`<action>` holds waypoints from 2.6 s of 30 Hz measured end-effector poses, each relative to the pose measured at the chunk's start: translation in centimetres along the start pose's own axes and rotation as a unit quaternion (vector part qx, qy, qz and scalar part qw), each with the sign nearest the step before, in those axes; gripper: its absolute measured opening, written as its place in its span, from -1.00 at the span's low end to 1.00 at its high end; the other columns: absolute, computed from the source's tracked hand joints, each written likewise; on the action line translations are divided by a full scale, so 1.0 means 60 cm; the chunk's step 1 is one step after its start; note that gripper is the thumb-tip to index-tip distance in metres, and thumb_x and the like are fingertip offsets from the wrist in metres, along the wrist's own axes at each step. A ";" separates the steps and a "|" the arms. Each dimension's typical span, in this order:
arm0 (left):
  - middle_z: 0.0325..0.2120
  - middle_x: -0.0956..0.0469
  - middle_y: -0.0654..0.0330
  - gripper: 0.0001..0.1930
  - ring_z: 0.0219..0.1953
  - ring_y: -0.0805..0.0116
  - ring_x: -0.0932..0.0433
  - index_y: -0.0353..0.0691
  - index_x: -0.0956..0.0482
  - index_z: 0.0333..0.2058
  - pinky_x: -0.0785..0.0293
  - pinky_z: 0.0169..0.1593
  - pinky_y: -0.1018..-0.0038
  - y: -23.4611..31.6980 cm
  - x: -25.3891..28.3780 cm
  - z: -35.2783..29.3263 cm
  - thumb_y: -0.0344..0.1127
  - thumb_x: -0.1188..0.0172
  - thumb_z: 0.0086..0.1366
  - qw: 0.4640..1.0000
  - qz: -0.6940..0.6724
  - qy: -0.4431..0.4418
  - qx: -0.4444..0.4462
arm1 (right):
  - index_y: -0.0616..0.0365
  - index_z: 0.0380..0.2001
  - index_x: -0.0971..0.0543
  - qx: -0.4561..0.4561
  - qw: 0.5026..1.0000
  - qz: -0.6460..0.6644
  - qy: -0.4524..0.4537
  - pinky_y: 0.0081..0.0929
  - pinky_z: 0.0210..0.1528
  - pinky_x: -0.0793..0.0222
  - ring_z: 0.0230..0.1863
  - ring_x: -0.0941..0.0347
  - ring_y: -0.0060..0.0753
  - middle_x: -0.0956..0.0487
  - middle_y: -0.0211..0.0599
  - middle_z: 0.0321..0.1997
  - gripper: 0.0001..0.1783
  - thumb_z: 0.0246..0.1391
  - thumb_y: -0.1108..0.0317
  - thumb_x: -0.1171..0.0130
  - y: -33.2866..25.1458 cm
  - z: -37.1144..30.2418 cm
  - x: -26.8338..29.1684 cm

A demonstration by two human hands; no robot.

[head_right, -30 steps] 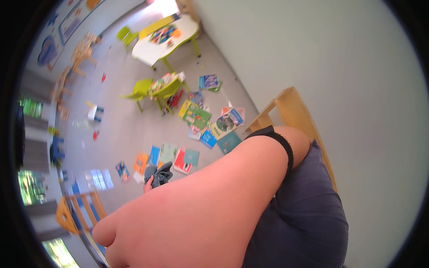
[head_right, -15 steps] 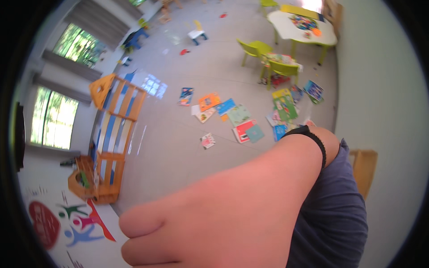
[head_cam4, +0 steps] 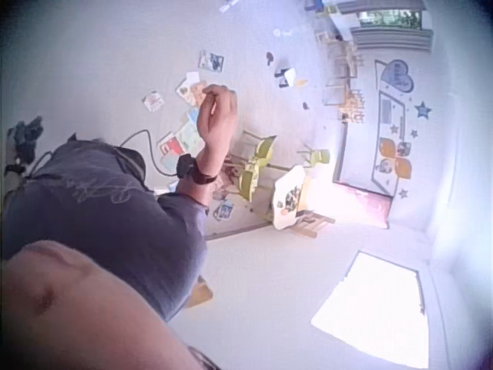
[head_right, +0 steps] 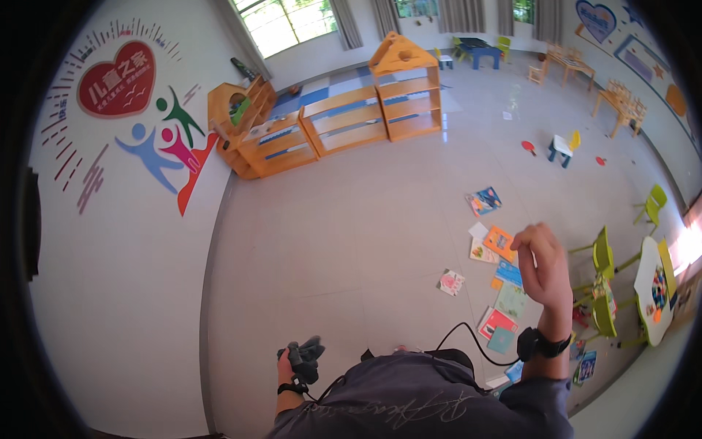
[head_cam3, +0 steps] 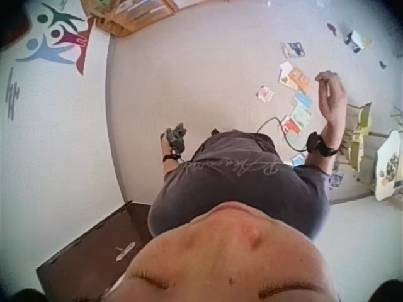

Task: The person is wiping down parts of a wooden shelf with a grey cloth.

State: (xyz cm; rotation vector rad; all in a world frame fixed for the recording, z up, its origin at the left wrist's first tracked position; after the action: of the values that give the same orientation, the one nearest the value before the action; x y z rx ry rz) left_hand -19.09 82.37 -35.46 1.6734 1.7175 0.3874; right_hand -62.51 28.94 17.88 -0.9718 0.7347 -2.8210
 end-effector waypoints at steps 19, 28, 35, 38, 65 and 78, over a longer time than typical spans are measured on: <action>0.18 -0.40 -0.07 -0.34 0.23 0.06 -0.41 -0.25 -0.09 0.37 -0.40 0.23 0.19 0.423 -1.120 0.076 -0.15 -0.13 0.42 0.838 0.094 -0.524 -0.122 | 0.09 0.46 0.01 -0.168 0.942 0.165 -0.241 -0.16 0.45 -0.02 0.53 0.12 0.06 -0.01 0.05 0.51 0.22 -0.13 -0.05 -0.48 0.513 0.343 -0.513; 0.29 -0.26 -0.06 -0.37 0.23 0.09 -0.40 -0.21 -0.01 0.41 -0.50 0.07 0.29 0.524 -1.214 0.286 -0.15 0.01 0.50 0.897 0.143 -0.368 -0.197 | 0.12 0.34 -0.20 -0.370 0.639 0.634 -0.231 -0.32 0.26 -0.31 0.18 -0.40 -0.30 -0.46 -0.23 0.18 -0.13 0.02 0.29 -0.42 0.635 0.533 -0.933; -0.08 -0.61 0.02 -0.60 -0.15 0.31 -0.61 -0.23 -0.31 0.24 -0.49 -0.17 0.48 0.659 -1.289 0.526 -0.24 0.04 0.50 0.875 0.313 -0.280 -0.240 | 0.16 0.05 -0.50 -0.386 0.849 0.271 -0.238 -0.34 0.10 -0.43 0.00 -0.54 -0.23 -0.60 -0.11 -0.06 -0.30 -0.23 0.18 -0.42 0.863 0.625 -0.981; -0.17 -0.64 0.06 -0.66 -0.25 0.34 -0.62 -0.26 -0.43 0.11 -0.46 -0.24 0.52 0.684 -1.369 0.637 -0.20 0.01 0.49 0.878 0.361 -0.264 -0.169 | 0.07 0.06 -0.50 -0.404 0.873 0.184 -0.202 -0.25 0.06 -0.46 -0.04 -0.57 -0.11 -0.63 -0.07 -0.10 -0.33 -0.21 0.17 -0.39 0.947 0.676 -0.898; -0.31 -0.60 0.19 -0.83 -0.39 0.51 -0.57 -0.29 -0.49 -0.11 -0.38 -0.39 0.65 0.139 -2.637 0.722 -0.32 -0.07 0.44 0.443 0.649 -0.606 -0.121 | 0.05 0.03 -0.54 -0.683 0.622 -0.162 0.349 -0.17 0.03 -0.47 0.01 -0.54 0.02 -0.63 -0.05 -0.09 -0.39 -0.20 0.19 -0.34 1.521 0.302 -0.111; -0.31 -0.63 0.13 -0.75 -0.41 0.39 -0.63 -0.33 -0.54 -0.12 -0.42 -0.45 0.57 -0.178 -3.243 0.691 -0.25 -0.11 0.40 0.337 0.655 -0.666 -0.116 | 0.08 0.00 -0.65 -0.980 0.043 0.064 0.183 -0.12 0.25 -0.39 0.25 -0.44 -0.03 -0.49 -0.08 0.26 -0.52 0.07 0.09 -0.13 1.297 -0.166 -0.454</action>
State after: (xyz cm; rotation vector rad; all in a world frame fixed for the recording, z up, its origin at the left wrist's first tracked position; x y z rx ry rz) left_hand -14.94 -116.20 -19.50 1.6925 -1.0698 -0.1762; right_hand -53.55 -29.85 -40.12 -0.3615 -2.4927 -0.3693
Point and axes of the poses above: each hand's wrist, its own z-axis towards the middle knuckle, its own x-axis out of the back of the hand, y = z × x, the point moved 8 cm from there along z, towards the middle knuckle
